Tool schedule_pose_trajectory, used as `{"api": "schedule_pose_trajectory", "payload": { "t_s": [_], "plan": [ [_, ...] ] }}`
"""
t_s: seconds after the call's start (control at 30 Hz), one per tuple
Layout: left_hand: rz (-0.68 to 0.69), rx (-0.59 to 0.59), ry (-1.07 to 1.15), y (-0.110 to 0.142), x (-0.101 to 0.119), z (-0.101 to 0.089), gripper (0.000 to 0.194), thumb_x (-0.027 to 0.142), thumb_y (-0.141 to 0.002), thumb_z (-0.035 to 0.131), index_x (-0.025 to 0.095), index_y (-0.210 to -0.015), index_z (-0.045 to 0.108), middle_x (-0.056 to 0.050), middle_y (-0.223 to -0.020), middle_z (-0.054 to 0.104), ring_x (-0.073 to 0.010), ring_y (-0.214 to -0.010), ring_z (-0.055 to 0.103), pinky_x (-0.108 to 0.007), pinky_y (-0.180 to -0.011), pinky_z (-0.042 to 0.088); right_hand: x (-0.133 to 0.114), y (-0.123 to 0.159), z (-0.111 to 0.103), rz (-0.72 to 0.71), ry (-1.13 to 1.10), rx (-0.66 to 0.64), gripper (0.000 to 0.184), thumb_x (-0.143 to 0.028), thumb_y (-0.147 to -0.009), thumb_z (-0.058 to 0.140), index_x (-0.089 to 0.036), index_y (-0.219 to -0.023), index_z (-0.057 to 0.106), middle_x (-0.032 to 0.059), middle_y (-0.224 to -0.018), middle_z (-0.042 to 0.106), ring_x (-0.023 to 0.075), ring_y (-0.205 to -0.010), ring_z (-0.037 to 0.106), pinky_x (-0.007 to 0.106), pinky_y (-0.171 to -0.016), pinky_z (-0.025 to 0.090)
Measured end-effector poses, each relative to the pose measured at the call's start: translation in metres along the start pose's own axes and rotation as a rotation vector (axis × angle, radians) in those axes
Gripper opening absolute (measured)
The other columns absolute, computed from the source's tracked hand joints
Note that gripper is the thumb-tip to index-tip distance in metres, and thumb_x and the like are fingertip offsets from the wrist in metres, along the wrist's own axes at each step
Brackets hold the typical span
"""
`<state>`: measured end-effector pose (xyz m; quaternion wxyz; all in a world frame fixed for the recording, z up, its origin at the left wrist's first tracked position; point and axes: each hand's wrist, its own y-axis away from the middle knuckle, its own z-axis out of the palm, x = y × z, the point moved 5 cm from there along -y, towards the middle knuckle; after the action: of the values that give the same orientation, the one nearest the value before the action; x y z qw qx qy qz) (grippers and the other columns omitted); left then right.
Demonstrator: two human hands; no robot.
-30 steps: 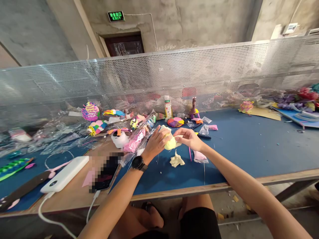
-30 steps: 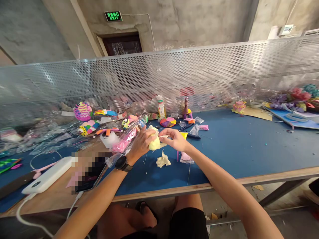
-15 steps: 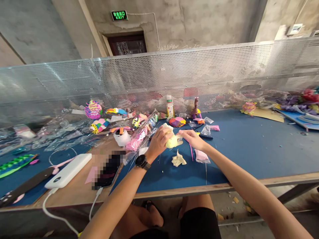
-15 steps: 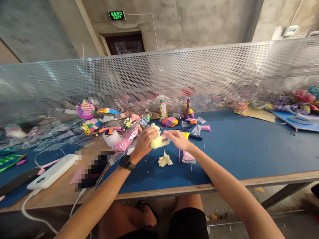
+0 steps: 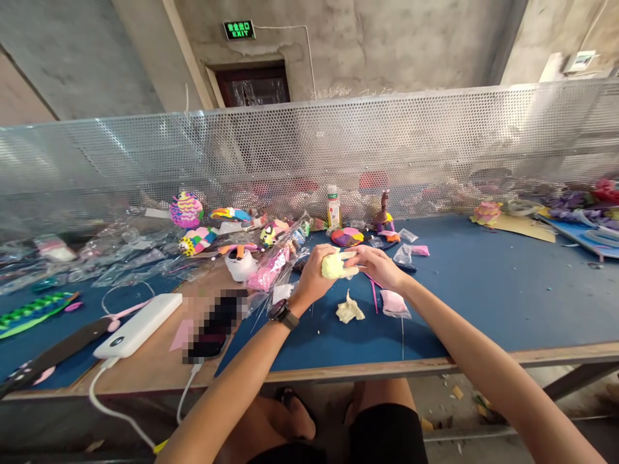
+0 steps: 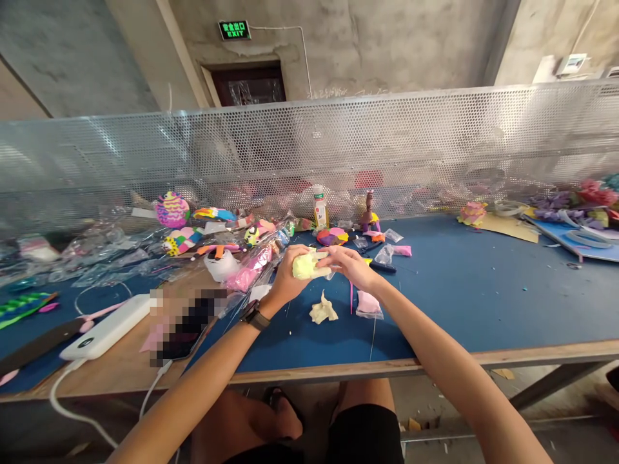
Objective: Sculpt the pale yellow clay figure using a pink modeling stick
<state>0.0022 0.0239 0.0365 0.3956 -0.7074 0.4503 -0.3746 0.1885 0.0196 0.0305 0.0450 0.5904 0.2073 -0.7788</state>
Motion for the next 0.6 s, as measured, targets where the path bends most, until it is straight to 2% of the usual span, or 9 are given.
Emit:
{"api": "schedule_pose_trajectory", "payload": {
  "t_s": [0.1,0.27,0.4,0.5,0.6],
  "plan": [
    [-0.031,0.012,0.053,0.001,0.0,0.002,0.055,0.023,-0.085,0.086,0.024,-0.127,0.051,-0.01,-0.121,0.062,-0.027,-0.117,0.067,-0.047,-0.1,0.06,0.003,0.0,-0.003,0.052,-0.039,-0.003,0.051,-0.06,-0.077,0.089,-0.021,-0.108,0.079,0.0052,-0.091,0.083,0.0202,-0.088,0.076,0.032,-0.085,0.058],
    [-0.053,0.007,0.081,0.002,0.002,0.004,0.056,0.023,-0.084,0.087,0.024,-0.126,0.051,-0.01,-0.121,0.062,-0.0271,-0.116,0.067,-0.047,-0.101,0.059,0.006,-0.002,-0.004,0.107,-0.099,0.01,0.044,-0.059,-0.079,0.087,-0.019,-0.098,0.082,0.0073,-0.091,0.084,0.0196,-0.086,0.076,0.03,-0.082,0.058],
    [-0.035,0.023,0.094,0.003,0.0,0.004,0.057,0.02,-0.083,0.087,0.024,-0.127,0.051,-0.01,-0.122,0.061,-0.0264,-0.115,0.067,-0.046,-0.1,0.059,0.002,-0.004,-0.006,0.036,0.014,0.05,0.046,-0.063,-0.071,0.092,-0.018,-0.082,0.084,0.0086,-0.088,0.084,0.0208,-0.086,0.076,0.032,-0.085,0.058],
    [-0.023,0.013,0.064,0.003,-0.003,0.004,0.056,0.014,-0.084,0.083,0.024,-0.129,0.052,-0.01,-0.123,0.061,-0.0266,-0.117,0.066,-0.046,-0.101,0.059,-0.004,-0.003,-0.008,-0.04,0.145,0.109,0.048,-0.066,-0.076,0.087,-0.019,-0.08,0.085,0.0097,-0.085,0.084,0.0223,-0.085,0.076,0.036,-0.088,0.058],
    [-0.033,-0.003,0.024,0.002,-0.004,0.003,0.055,0.012,-0.085,0.081,0.024,-0.129,0.052,-0.011,-0.124,0.062,-0.027,-0.119,0.066,-0.047,-0.102,0.058,-0.011,0.0,-0.008,-0.103,0.266,0.144,0.048,-0.067,-0.082,0.083,-0.02,-0.088,0.088,0.0098,-0.088,0.084,0.0231,-0.085,0.076,0.039,-0.088,0.059]
  ]
}}
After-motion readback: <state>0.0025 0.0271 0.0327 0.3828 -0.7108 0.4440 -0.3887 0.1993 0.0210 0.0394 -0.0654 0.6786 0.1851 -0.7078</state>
